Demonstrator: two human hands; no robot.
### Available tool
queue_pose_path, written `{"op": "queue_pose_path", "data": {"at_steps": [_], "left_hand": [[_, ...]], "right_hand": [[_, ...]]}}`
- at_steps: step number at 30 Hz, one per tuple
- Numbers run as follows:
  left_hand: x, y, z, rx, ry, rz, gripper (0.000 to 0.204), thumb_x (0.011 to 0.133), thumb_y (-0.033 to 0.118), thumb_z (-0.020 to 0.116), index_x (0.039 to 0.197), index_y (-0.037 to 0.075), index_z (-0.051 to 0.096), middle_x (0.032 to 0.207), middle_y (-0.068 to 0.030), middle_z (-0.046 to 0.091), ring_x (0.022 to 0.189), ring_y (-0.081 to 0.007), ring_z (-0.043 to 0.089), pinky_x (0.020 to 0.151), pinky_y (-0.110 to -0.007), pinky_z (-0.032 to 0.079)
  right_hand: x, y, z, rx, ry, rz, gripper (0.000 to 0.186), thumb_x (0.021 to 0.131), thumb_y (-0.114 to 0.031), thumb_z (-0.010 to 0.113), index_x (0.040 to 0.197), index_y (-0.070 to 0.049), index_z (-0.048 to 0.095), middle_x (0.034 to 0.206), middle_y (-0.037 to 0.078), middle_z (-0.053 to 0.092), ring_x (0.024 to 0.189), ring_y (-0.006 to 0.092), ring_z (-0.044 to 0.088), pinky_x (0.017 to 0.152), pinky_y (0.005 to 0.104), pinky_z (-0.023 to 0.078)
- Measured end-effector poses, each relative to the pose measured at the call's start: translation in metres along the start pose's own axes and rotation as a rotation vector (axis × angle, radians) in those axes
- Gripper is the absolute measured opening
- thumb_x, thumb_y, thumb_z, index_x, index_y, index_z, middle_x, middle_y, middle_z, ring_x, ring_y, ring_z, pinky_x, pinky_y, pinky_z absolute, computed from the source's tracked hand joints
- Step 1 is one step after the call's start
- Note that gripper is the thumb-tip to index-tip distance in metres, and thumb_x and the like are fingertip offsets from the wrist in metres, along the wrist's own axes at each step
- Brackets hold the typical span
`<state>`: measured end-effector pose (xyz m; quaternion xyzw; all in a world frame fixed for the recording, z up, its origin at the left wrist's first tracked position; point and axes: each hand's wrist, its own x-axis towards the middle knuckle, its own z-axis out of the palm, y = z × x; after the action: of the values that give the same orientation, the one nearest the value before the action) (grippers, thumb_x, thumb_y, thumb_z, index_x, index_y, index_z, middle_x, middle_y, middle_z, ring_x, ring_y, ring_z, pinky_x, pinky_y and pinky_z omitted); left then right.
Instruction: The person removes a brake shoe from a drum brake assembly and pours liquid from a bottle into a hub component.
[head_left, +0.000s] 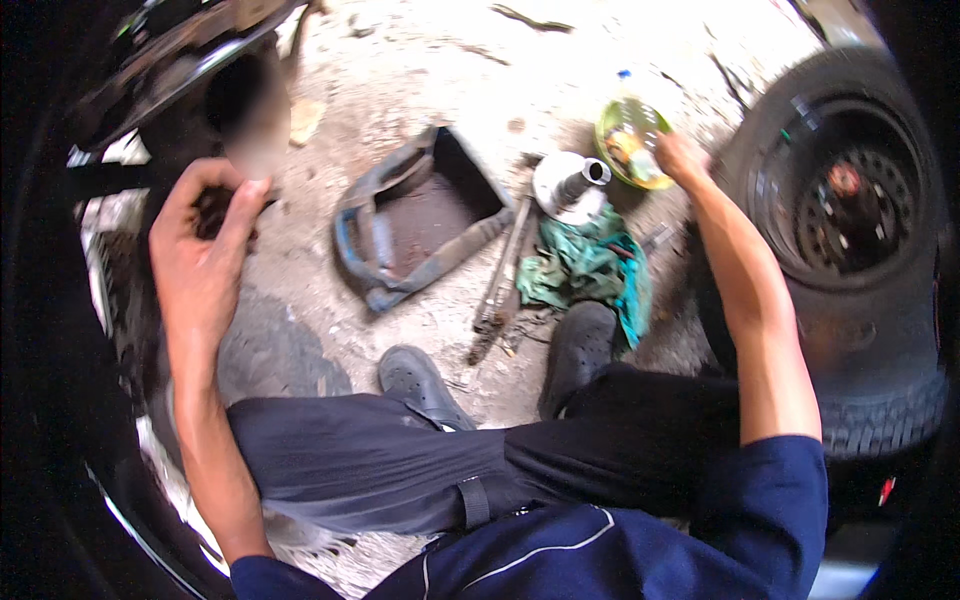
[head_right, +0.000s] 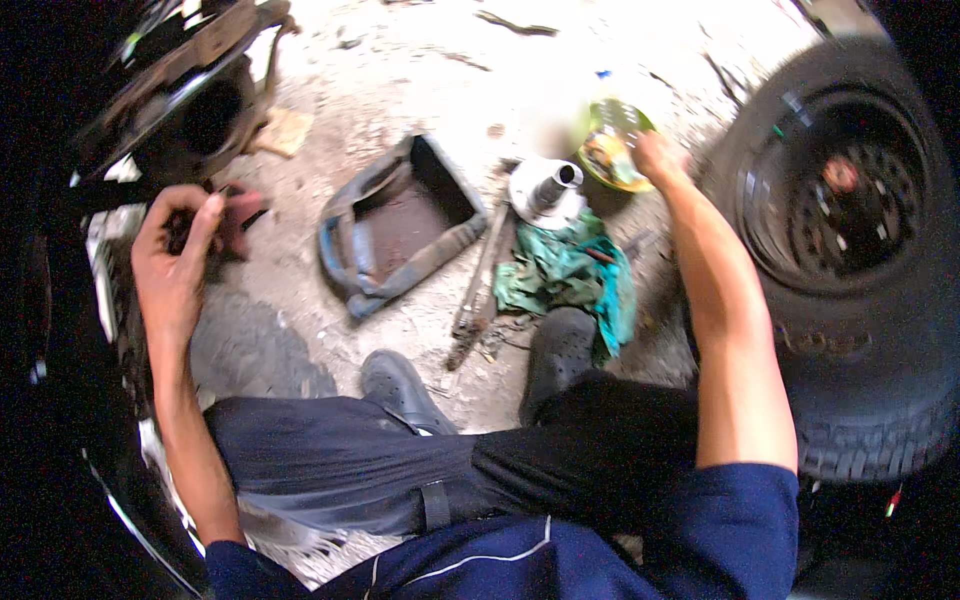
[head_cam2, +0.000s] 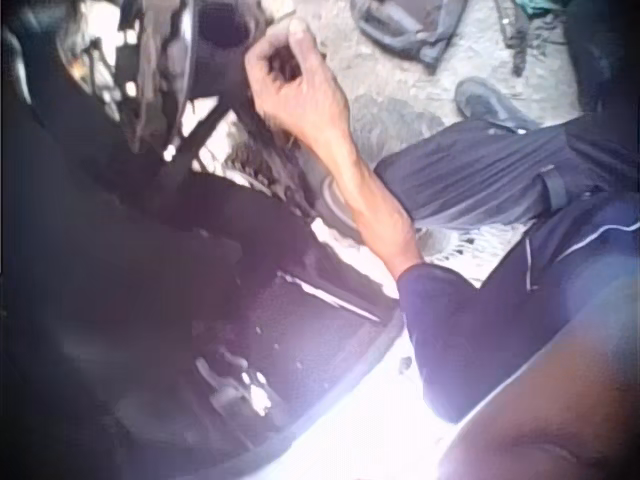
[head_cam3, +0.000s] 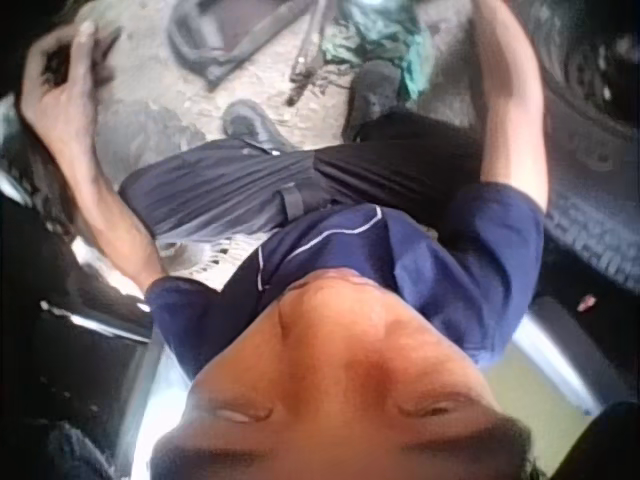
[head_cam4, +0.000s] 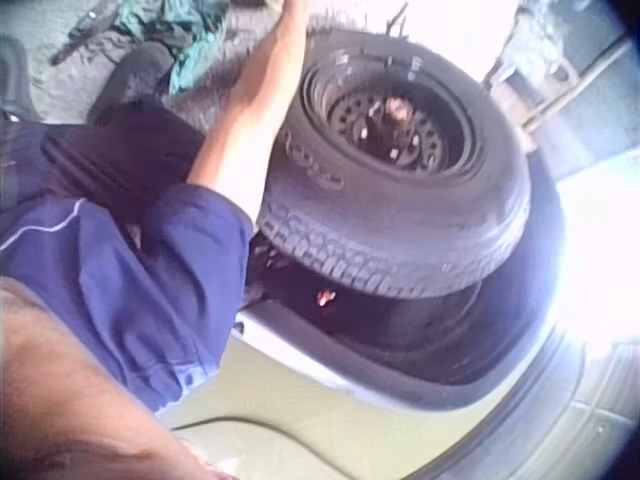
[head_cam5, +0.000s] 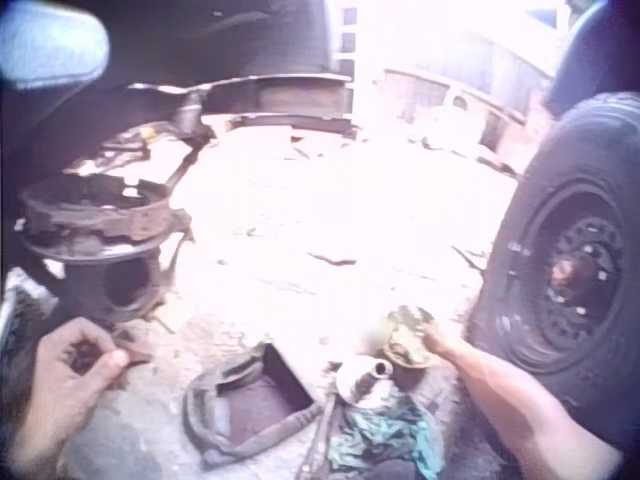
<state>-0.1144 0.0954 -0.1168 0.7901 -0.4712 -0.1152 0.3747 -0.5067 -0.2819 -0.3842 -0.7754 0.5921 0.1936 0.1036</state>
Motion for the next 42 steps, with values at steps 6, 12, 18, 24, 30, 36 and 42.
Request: {"op": "queue_pose_path", "data": {"at_steps": [6, 12, 18, 24, 30, 36, 42], "left_hand": [[0.012, -0.021, -0.047, 0.182, 0.17, -0.104, 0.029, 0.096, 0.029, 0.06, 0.103, 0.004, 0.07, 0.081, -0.0009, 0.065, 0.068, -0.0063, 0.052, 0.065, -0.021, 0.042], [0.009, -0.044, -0.06, 0.035, 0.31, -0.224, 0.037, 0.098, 0.037, 0.057, 0.098, 0.002, 0.071, 0.063, -0.0002, 0.058, 0.052, -0.0051, 0.047, 0.049, -0.021, 0.037], [0.016, -0.064, -0.07, 0.071, 0.339, -0.225, 0.075, 0.093, 0.066, 0.044, 0.065, 0.0, 0.066, 0.044, -0.0002, 0.043, 0.042, -0.0086, 0.043, 0.046, -0.026, 0.032], [0.023, -0.105, -0.06, -0.033, 0.294, -0.249, 0.056, 0.098, 0.05, 0.049, 0.073, 0.003, 0.066, 0.062, 0.0018, 0.054, 0.058, -0.0077, 0.046, 0.058, -0.025, 0.037], [0.024, -0.113, -0.041, -0.015, 0.078, -0.31, 0.037, 0.098, 0.035, 0.057, 0.088, 0.0, 0.068, 0.07, -0.0006, 0.06, 0.061, -0.0079, 0.053, 0.055, -0.025, 0.045], [0.012, -0.129, -0.016, -0.12, -0.11, -0.412, 0.034, 0.1, 0.034, 0.052, 0.111, 0.004, 0.065, 0.095, -0.006, 0.069, 0.077, -0.0115, 0.062, 0.065, -0.025, 0.05], [0.015, -0.124, 0.01, -0.709, -0.098, -0.508, 0.037, 0.102, 0.022, 0.046, 0.128, -0.003, 0.051, 0.12, -0.0139, 0.062, 0.103, -0.0208, 0.064, 0.087, -0.032, 0.053]], "right_hand": [[0.037, -0.013, 0.029, 0.368, 0.138, -0.123, 0.134, 0.061, -0.048, 0.087, 0.148, 0.005, 0.001, 0.142, 0.034, 0.038, 0.13, 0.0415, 0.045, 0.108, 0.0431, 0.039], [0.065, 0.013, 0.067, 0.379, 0.312, -0.202, 0.108, 0.07, -0.039, 0.082, 0.147, 0.0, 0.016, 0.133, 0.03, 0.047, 0.121, 0.0436, 0.05, 0.104, 0.0448, 0.042], [0.065, -0.008, -0.008, 0.428, 0.564, -0.197, 0.1, 0.068, -0.036, 0.079, 0.146, -0.004, 0.026, 0.135, 0.033, 0.04, 0.12, 0.0434, 0.048, 0.101, 0.05, 0.043], [-0.008, -0.129, -0.136, 0.666, -0.014, -0.635, 0.097, 0.07, -0.029, 0.078, 0.147, 0.001, 0.028, 0.106, 0.024, 0.066, 0.095, 0.0352, 0.065, 0.089, 0.0475, 0.05], [-0.135, -0.246, -0.154, -0.003, -0.08, -0.884, 0.082, 0.068, -0.046, 0.08, 0.132, -0.004, 0.048, 0.102, 0.023, 0.068, 0.096, 0.0358, 0.067, 0.085, 0.0435, 0.051], [-0.181, -0.287, -0.172, 0.105, -0.078, -1.029, 0.088, 0.072, -0.06, 0.073, 0.133, -0.002, 0.048, 0.108, 0.024, 0.066, 0.102, 0.0359, 0.065, 0.088, 0.0426, 0.05], [-0.204, -0.311, -0.202, 0.098, 0.038, -0.986, 0.096, 0.077, -0.07, 0.062, 0.141, -0.001, 0.042, 0.113, 0.024, 0.064, 0.11, 0.033, 0.062, 0.096, 0.0408, 0.047]]}}
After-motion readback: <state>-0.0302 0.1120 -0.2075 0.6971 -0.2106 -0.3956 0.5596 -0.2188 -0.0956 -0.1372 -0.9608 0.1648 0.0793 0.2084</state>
